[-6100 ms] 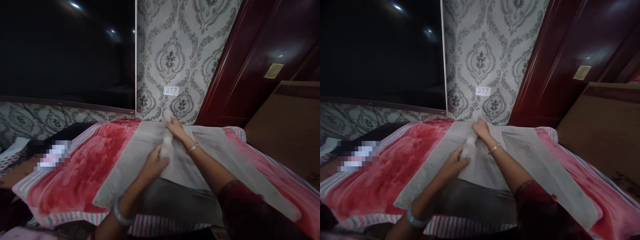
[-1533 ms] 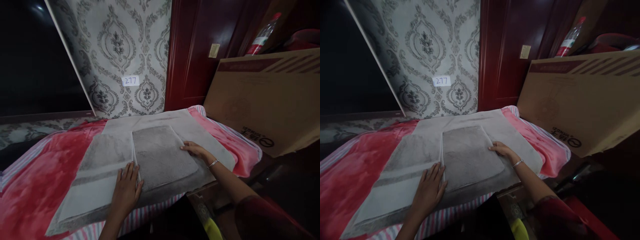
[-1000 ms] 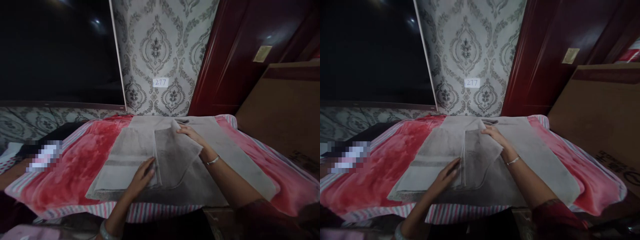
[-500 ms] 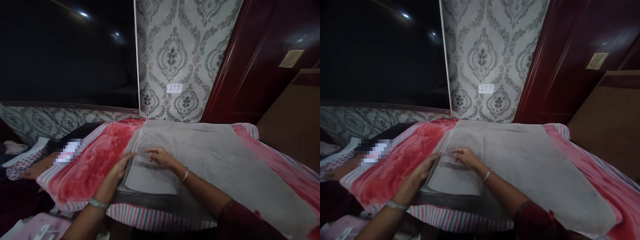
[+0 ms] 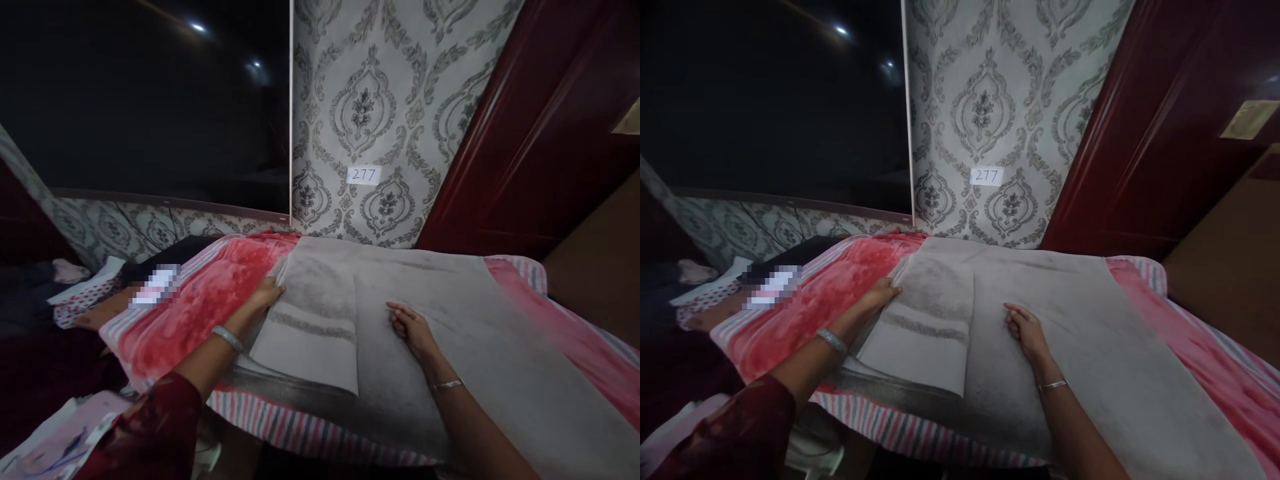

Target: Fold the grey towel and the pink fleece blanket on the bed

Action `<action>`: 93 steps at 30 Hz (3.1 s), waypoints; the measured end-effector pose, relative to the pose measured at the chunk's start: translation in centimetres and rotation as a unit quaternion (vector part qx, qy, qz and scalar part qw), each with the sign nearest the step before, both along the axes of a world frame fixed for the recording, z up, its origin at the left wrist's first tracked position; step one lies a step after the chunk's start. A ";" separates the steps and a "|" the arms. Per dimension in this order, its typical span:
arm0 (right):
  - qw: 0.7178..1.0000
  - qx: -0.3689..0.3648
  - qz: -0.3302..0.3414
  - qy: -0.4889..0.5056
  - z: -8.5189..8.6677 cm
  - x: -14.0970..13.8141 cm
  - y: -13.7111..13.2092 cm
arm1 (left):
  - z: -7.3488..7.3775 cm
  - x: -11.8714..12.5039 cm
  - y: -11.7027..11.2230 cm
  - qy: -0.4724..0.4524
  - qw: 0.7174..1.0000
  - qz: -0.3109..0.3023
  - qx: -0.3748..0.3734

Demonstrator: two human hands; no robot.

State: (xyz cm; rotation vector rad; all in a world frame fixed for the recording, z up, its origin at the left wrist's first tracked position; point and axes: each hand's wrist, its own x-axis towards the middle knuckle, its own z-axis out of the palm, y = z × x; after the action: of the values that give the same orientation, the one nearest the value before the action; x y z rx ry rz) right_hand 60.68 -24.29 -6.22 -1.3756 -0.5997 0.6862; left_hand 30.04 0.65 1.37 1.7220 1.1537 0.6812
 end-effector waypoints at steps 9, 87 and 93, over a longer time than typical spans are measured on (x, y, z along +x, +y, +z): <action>1.000 0.001 0.005 -0.006 -0.4 0.1 0.1 | 1.6 -1.9 0.3 0.106 0.990 0.054 0.069; 0.617 -0.113 0.338 -0.702 5.0 -10.3 22.7 | -7.4 -4.7 -10.8 0.312 0.836 -0.078 0.444; 0.639 -0.181 0.326 -0.672 4.8 -8.8 27.8 | -8.8 -4.9 -10.7 0.293 0.823 -0.058 0.484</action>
State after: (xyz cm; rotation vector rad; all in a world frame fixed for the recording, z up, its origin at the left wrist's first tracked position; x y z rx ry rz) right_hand 51.90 3.51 -1.44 -1.9340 -2.3584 0.1628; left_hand 25.11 -10.09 -7.42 3.0073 1.1468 0.7374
